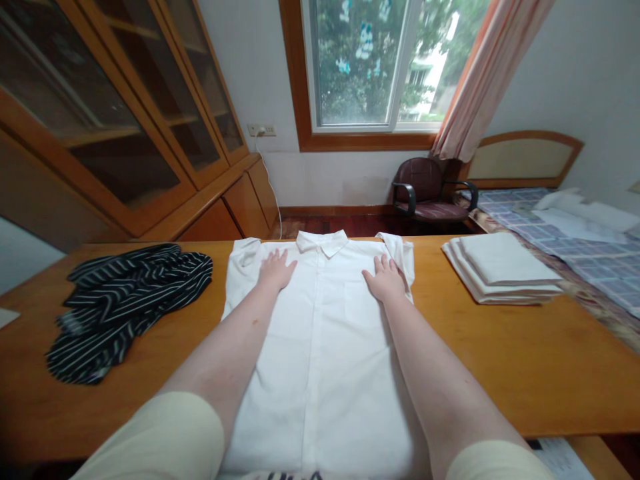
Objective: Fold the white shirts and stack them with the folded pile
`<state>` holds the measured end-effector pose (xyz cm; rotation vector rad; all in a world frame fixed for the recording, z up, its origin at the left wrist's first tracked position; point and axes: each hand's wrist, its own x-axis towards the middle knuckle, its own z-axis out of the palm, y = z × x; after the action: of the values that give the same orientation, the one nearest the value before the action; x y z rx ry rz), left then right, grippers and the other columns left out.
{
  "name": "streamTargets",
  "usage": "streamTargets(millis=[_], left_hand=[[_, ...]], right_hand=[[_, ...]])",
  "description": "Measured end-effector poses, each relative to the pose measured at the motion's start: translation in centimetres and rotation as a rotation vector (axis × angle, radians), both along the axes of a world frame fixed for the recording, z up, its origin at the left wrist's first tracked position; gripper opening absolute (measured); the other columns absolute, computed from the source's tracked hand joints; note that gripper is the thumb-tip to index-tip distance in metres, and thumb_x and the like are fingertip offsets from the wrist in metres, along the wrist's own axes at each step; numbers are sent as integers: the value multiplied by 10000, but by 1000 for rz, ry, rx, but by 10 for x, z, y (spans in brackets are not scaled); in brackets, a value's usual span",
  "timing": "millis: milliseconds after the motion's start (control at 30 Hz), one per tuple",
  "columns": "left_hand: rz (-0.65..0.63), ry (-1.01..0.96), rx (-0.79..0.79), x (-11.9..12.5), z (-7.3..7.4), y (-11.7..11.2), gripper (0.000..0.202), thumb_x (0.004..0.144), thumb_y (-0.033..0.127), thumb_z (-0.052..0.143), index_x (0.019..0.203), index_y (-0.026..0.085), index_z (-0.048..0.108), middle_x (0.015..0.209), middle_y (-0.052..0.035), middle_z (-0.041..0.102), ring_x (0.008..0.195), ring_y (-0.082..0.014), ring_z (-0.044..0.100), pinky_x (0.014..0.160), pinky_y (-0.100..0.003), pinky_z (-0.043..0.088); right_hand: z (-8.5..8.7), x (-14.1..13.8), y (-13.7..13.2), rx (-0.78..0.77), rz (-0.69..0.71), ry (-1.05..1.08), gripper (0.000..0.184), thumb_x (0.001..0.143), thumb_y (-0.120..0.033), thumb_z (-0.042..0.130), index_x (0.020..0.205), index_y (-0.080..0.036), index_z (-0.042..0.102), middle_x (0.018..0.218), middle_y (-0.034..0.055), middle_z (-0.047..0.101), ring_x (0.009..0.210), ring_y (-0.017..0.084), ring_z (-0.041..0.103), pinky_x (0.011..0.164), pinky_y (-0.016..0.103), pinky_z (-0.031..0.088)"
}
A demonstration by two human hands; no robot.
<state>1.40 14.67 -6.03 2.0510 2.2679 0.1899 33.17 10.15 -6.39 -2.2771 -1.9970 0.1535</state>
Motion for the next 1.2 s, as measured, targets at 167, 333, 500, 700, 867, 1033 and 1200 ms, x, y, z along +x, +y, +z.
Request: streamTargets(millis=[167,333,500,700,867,1033,1200], left_hand=[[36,-55,-28,-60,-1,-1,696,881,526,255,1448,122,238,1524,-110,158,1387,-232,179,1106,-364,202],[34,-37,24,-57,-7,-9,680,884,494,281,1436,98,263,1512,-135,192,1377,-244,212,1103,-347,215],[16,-35,30,-50,-10,-12,685,882,500,279,1439,101,260,1513,-128,192,1384,-253,186,1111,-358,198],[12,-55,16,-52,-11,-16,684,882,506,281,1442,113,256,1517,-115,186,1391,-240,159,1117,-354,184],[48,-96,18,-58,-10,-18,686,876,525,291,1444,141,256,1523,-95,176,1381,-245,201,1095,-372,244],[71,-122,18,-58,-9,-22,674,874,531,299,1439,164,272,1523,-80,181,1373,-239,226,1089,-368,263],[86,-133,19,-57,-7,-29,664,876,532,290,1440,182,271,1527,-66,167,1371,-238,232,1081,-369,282]], right_hand=[[-1,1,0,5,12,7,715,868,-619,239,1447,-200,262,1526,56,177,1378,273,157,1090,400,169],[12,-5,-2,2,-14,-12,670,874,-561,285,1383,-134,376,1480,125,285,1338,300,247,1056,447,226],[29,-47,4,76,133,-35,622,851,-474,410,1339,-90,416,1480,167,264,1353,312,212,1069,495,170],[15,-87,35,-8,303,43,818,839,-599,383,1457,-104,174,1528,153,89,1394,290,83,1091,464,130],[2,-42,61,-64,106,-13,769,863,-637,227,1458,-151,205,1524,113,156,1387,265,128,1098,433,118],[0,10,57,-59,-27,-12,767,860,-631,208,1464,-159,186,1529,83,153,1386,257,126,1098,430,150],[3,26,52,-63,-120,3,803,858,-624,193,1469,-106,137,1524,112,156,1386,251,123,1102,427,151]])
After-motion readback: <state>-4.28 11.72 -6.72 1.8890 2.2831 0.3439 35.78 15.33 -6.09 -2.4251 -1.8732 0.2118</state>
